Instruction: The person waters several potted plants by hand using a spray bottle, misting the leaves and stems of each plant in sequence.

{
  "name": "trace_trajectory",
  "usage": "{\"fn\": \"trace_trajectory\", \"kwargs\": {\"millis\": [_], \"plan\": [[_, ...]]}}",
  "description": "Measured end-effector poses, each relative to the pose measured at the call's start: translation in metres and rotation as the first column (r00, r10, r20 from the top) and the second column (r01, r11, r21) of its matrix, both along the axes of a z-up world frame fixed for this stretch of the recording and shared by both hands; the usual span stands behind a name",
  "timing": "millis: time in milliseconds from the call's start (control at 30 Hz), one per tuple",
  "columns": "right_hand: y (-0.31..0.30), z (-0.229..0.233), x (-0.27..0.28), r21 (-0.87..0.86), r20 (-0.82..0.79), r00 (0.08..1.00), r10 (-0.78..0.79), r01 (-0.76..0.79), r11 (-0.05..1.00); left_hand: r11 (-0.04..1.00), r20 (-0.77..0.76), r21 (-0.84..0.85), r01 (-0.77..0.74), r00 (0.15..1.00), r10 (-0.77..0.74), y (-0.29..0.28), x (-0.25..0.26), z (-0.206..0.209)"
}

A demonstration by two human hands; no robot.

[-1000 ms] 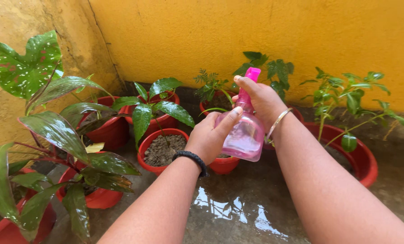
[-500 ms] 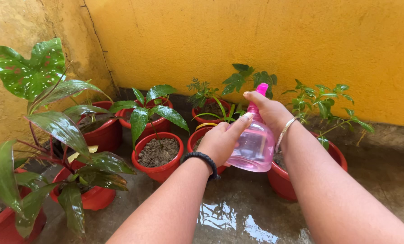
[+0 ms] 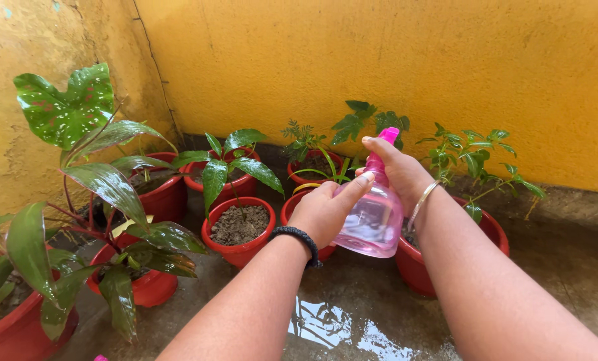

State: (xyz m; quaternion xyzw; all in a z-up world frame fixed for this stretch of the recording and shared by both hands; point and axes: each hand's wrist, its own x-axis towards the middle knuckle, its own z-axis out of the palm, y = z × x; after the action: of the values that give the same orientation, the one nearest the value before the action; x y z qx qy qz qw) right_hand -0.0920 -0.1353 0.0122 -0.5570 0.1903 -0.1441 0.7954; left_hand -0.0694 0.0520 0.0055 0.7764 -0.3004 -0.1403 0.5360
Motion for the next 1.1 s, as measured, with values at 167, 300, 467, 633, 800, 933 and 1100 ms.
{"fn": "trace_trajectory", "kwargs": {"millis": [167,300,467,633,800,933,1100], "plan": [[0.016,0.006,0.002,-0.062,0.007,0.996,-0.086,0.086,0.994,1.0,-0.056,-0.018,-0.013,0.998,0.012,0.009,0.003,0.005],[0.028,0.013,0.004,-0.158,0.034,0.989,-0.145,0.148,0.976,0.999,0.002,-0.04,-0.036,0.999,0.036,0.014,0.007,0.006],[0.035,0.022,0.002,-0.279,-0.05,0.977,-0.207,0.186,0.942,0.997,-0.064,-0.037,-0.06,0.996,0.058,0.017,0.007,0.008],[0.039,0.021,0.006,-0.087,0.007,0.996,-0.092,0.093,0.992,0.997,0.0,-0.026,-0.074,0.997,0.074,0.022,0.008,0.008],[0.037,0.021,0.011,-0.105,0.007,0.993,-0.122,0.122,0.987,0.996,-0.002,-0.03,-0.084,0.996,0.084,0.023,0.01,0.008],[0.039,0.02,0.012,-0.158,0.036,0.991,-0.132,0.136,0.978,0.994,-0.017,-0.081,-0.067,0.998,0.066,0.024,0.012,0.007],[0.042,0.023,0.011,-0.151,0.034,0.99,-0.136,0.14,0.979,0.995,-0.038,-0.084,-0.053,0.998,0.05,0.024,0.013,0.008]]}}
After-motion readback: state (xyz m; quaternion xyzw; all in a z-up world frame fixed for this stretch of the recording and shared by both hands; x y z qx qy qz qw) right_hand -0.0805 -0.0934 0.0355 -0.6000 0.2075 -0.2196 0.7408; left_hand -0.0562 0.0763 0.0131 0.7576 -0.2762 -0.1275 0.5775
